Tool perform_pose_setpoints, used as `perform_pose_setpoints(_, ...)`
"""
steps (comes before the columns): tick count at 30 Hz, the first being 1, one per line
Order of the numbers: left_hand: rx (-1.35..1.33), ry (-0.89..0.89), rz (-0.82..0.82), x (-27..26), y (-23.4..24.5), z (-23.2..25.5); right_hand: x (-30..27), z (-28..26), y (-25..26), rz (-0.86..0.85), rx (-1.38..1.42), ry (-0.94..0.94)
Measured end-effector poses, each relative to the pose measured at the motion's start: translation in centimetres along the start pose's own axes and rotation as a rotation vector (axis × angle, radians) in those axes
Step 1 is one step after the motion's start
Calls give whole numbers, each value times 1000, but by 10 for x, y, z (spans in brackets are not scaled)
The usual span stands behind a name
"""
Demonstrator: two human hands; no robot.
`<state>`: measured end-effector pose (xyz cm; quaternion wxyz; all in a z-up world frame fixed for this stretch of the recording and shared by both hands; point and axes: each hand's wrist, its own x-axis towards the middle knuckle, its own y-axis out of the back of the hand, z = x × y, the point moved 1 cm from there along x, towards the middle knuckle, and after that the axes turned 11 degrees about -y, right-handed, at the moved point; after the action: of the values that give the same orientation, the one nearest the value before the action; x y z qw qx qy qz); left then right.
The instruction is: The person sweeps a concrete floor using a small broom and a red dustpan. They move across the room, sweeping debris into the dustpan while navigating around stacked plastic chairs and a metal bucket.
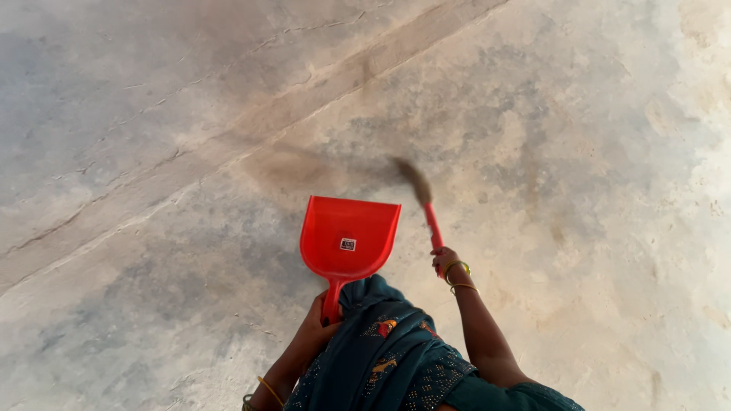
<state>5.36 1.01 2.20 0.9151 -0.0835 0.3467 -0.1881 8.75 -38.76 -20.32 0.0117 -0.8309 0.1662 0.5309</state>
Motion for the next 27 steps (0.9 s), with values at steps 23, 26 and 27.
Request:
perform_pose_setpoints(23, 216, -46, 54, 95, 36, -34, 33, -124, -139, -246, -1050, 355)
perform_pose_setpoints(26, 284, -209, 101, 136, 31, -62, 37, -154, -178, -336, -1281, 464)
perform_pose_setpoints(27, 324, -296, 121, 157, 30, -69, 42, -171, -185, -379, -1201, 421)
